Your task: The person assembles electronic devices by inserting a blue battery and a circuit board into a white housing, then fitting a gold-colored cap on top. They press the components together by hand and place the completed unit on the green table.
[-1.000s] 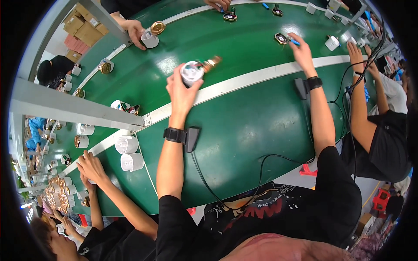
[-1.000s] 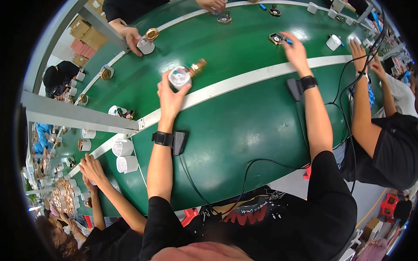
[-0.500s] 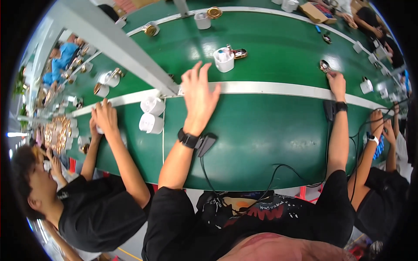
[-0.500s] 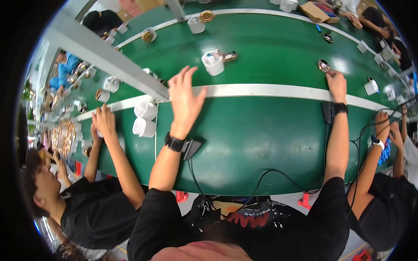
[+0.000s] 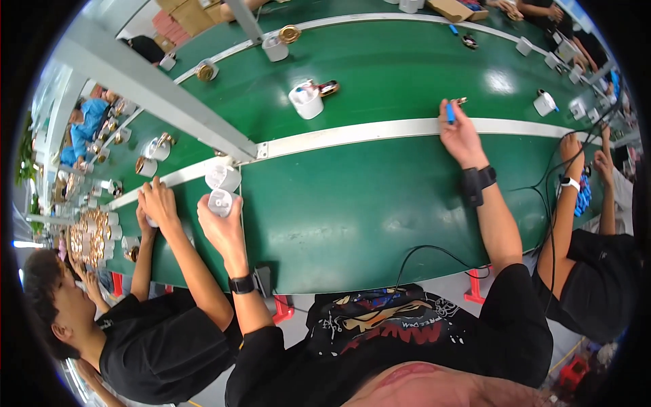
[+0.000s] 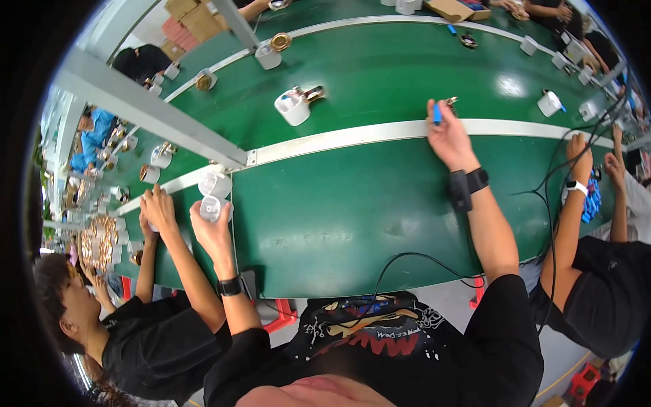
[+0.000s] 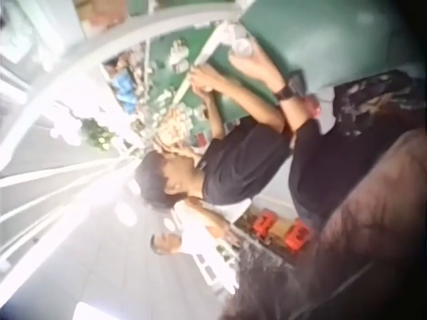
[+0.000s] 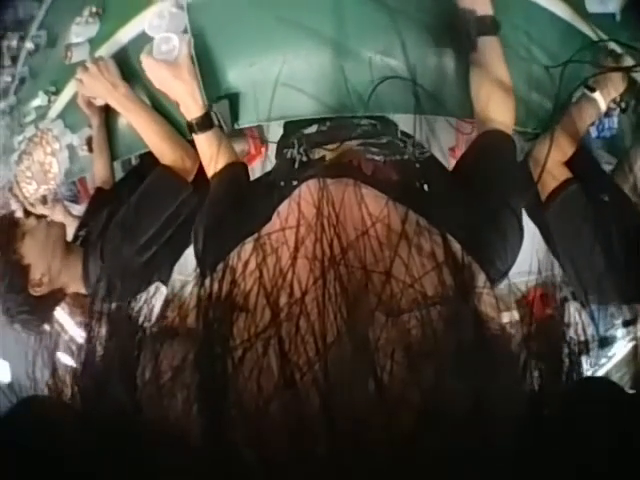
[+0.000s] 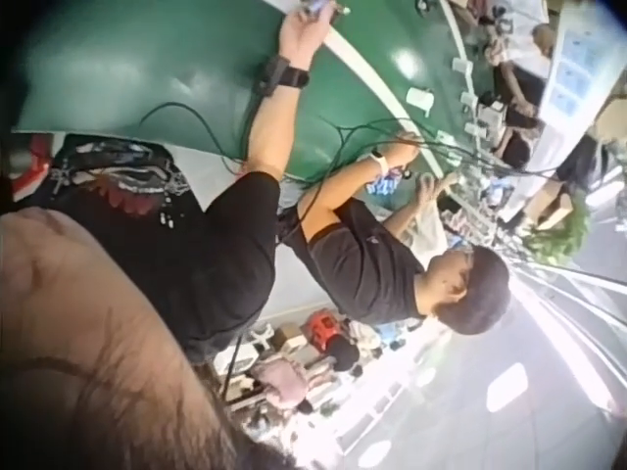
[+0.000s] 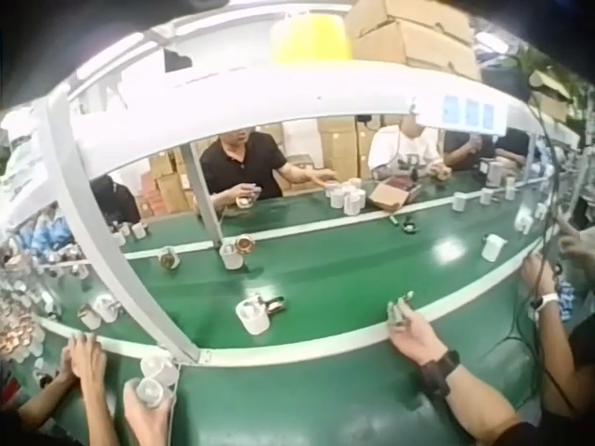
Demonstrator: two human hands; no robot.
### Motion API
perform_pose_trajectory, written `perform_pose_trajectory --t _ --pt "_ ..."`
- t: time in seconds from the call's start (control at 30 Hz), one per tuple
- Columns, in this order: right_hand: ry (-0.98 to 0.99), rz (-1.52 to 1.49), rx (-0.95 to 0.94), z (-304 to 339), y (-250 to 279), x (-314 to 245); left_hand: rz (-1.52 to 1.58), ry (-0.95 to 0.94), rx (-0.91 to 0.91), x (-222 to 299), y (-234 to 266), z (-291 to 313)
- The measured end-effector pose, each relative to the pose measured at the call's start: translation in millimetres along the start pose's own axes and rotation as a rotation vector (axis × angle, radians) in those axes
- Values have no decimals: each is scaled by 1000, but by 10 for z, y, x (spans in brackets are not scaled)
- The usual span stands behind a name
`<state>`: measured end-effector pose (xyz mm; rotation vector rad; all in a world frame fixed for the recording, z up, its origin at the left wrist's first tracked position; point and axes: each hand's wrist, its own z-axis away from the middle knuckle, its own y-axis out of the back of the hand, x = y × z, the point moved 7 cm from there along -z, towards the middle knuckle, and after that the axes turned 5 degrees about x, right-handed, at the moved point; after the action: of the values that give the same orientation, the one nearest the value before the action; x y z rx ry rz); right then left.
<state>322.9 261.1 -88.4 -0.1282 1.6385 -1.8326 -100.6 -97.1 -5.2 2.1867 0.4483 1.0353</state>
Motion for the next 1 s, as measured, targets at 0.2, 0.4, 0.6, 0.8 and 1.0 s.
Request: perform_pose_trajectory --t 0.2,0.4,0.6,0.8,1.0 --pt "331 409 101 222 -80 135 482 -238 -480 1266 -814 548" --pt "451 822 146 252 -134 279 938 -258 -794 2316 -2023 614" --pt "544 1058 269 325 -192 207 969 -363 -885 2689 -2300 746" --pt "859 1036 51 342 -763 271 839 -346 -650 2613 -2163 678" --pt "929 1208 -121 298 -845 496 650 -503 -300 2672 -1993 609"
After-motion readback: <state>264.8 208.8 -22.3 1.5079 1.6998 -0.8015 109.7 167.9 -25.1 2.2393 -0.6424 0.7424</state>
